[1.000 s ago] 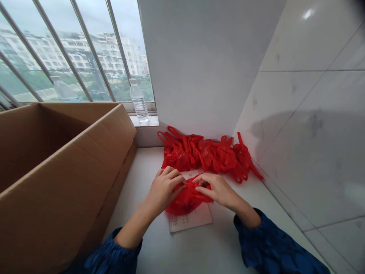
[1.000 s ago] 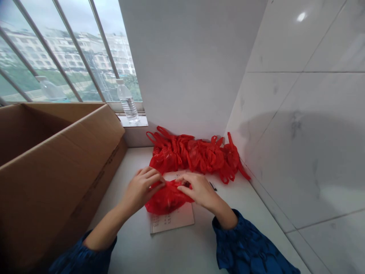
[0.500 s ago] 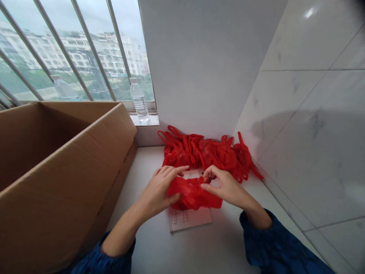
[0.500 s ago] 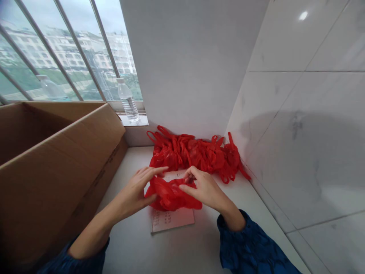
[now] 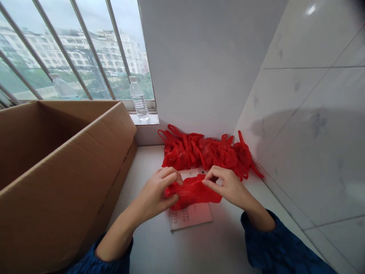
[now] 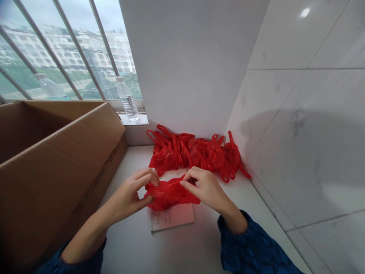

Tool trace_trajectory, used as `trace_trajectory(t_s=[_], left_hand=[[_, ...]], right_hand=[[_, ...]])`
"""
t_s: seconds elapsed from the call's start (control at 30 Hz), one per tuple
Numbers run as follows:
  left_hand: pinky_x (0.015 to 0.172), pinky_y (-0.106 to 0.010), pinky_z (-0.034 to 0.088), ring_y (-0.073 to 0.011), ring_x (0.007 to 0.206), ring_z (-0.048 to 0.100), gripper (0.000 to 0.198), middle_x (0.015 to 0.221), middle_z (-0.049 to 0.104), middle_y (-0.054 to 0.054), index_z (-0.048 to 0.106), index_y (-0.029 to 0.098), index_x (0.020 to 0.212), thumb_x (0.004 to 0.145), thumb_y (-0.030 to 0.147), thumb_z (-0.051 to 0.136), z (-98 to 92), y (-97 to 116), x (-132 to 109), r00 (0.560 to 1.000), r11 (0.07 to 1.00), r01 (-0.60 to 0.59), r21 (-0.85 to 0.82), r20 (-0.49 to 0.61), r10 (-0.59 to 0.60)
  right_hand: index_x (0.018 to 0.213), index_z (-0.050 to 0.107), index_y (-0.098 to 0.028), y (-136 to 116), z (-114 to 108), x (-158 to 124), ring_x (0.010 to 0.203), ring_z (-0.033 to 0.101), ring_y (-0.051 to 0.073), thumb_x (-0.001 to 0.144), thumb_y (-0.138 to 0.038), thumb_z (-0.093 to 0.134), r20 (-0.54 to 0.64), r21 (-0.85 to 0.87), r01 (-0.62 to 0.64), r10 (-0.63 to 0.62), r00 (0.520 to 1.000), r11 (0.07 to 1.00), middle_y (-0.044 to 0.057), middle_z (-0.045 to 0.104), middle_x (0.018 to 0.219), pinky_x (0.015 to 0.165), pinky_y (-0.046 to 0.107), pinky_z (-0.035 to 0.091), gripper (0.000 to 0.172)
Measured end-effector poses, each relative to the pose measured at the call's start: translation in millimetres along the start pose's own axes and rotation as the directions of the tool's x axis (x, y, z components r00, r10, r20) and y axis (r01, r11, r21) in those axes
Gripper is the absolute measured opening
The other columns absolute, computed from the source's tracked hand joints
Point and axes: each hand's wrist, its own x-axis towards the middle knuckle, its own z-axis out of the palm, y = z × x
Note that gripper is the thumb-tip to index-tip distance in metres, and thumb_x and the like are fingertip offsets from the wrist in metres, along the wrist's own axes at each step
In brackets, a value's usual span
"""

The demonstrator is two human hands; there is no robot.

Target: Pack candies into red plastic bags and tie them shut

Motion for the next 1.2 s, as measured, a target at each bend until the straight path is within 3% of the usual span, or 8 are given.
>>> trace_trajectory(t_s=[0.1, 0.23, 0.4, 0.63, 0.8, 0.9, 1.07, 1.2], left_hand=[[0.076, -0.029, 0.047, -0.0168, 0.083, 0.058, 0.007, 0.091, 0.063, -0.002, 0.055, 0.019, 0.084, 0.081, 0.013, 0.054, -10.6, -10.5, -2.5, 0.992, 0.996, 0.087, -0.005, -0.095, -0.087], [0.077, -0.029, 0.049, -0.0181, 0.087, 0.062, 0.012, 0.096, 0.065, -0.003, 0.057, 0.019, 0.097, 0.085, 0.021, 0.058, -18.9, -24.5, -5.8, 0.907, 0.966, 0.257, -0.027, -0.338, -0.25], [0.084, -0.031, 0.05, -0.0172, 0.091, 0.061, 0.01, 0.098, 0.065, -0.002, 0.059, 0.021, 0.101, 0.091, 0.022, 0.058, -15.0, -4.2, -7.1, 0.909, 0.974, 0.153, -0.17, -0.363, -0.206], [0.078, -0.033, 0.051, -0.0189, 0.087, 0.061, 0.014, 0.092, 0.063, -0.004, 0.057, 0.022, 0.08, 0.089, 0.015, 0.049, -25.8, 27.8, -12.7, 0.935, 0.92, -0.004, -0.392, -0.327, -0.135], [0.067, -0.033, 0.052, -0.0193, 0.074, 0.06, 0.013, 0.077, 0.063, -0.004, 0.045, 0.021, 0.069, 0.08, 0.015, 0.043, -24.3, 26.8, -17.6, 0.952, 0.767, 0.03, -0.641, -0.217, -0.218], [0.044, -0.025, 0.039, -0.0137, 0.048, 0.048, 0.008, 0.06, 0.056, -0.001, 0.042, 0.022, 0.069, 0.075, 0.017, 0.042, -24.0, 22.6, -20.4, 0.964, 0.68, 0.144, -0.719, -0.054, -0.261], [0.053, -0.024, 0.04, -0.0142, 0.056, 0.052, 0.02, 0.066, 0.058, 0.0, 0.059, 0.02, 0.09, 0.09, 0.027, 0.04, -34.4, 26.1, -19.1, 0.987, 0.916, 0.144, -0.373, 0.117, -0.108], [0.075, -0.028, 0.047, -0.0208, 0.091, 0.067, 0.03, 0.108, 0.07, -0.003, 0.064, 0.026, 0.115, 0.098, 0.045, 0.047, -29.4, 43.3, -14.5, 0.972, 0.997, 0.07, 0.014, 0.226, -0.071]], right_hand=[[0.075, 0.059, -0.022, 10.9, -12.9, 0.4, 0.07, 0.058, 0.014, 0.092, -0.029, 0.059, -0.205, -0.069, -0.085, 0.069, 0.976, 0.994, -0.001, 0.062, 0.076, 0.062, 0.027, 0.042, 0.018], [0.072, 0.055, -0.022, 17.2, -28.3, -1.2, 0.066, 0.057, 0.015, 0.093, -0.031, 0.06, -0.363, -0.21, -0.158, 0.073, 0.929, 0.965, -0.001, 0.06, 0.073, 0.064, 0.029, 0.043, 0.023], [0.09, 0.059, -0.023, -14.9, -19.3, -13.1, 0.077, 0.062, 0.019, 0.095, -0.032, 0.06, -0.495, -0.34, -0.022, -0.159, 0.854, 0.94, 0.004, 0.064, 0.089, 0.072, 0.032, 0.049, 0.01], [0.106, 0.061, -0.023, -57.5, 16.8, -24.9, 0.089, 0.065, 0.019, 0.1, -0.026, 0.053, -0.117, -0.137, 0.357, -0.373, 0.92, 0.924, 0.004, 0.07, 0.096, 0.079, 0.031, 0.052, 0.01], [0.096, 0.066, -0.022, -42.7, 39.3, -15.4, 0.09, 0.066, 0.022, 0.098, -0.031, 0.056, 0.155, -0.267, 0.261, -0.226, 0.962, 0.928, 0.005, 0.071, 0.099, 0.079, 0.035, 0.052, 0.013], [0.107, 0.065, -0.018, -25.0, 46.4, -8.3, 0.106, 0.065, 0.032, 0.087, -0.033, 0.071, 0.116, -0.478, 0.083, -0.031, 0.993, 0.874, 0.013, 0.069, 0.117, 0.089, 0.044, 0.051, 0.026], [0.113, 0.058, -0.019, -9.8, 31.0, -3.1, 0.104, 0.067, 0.031, 0.078, -0.009, 0.07, -0.102, -0.599, -0.178, 0.146, 0.984, 0.781, 0.012, 0.069, 0.113, 0.079, 0.039, 0.053, 0.038], [0.104, 0.055, -0.022, -16.8, 16.4, -6.6, 0.092, 0.07, 0.024, 0.084, -0.009, 0.063, -0.157, -0.484, -0.174, 0.111, 0.981, 0.858, 0.003, 0.07, 0.102, 0.074, 0.033, 0.05, 0.026]])
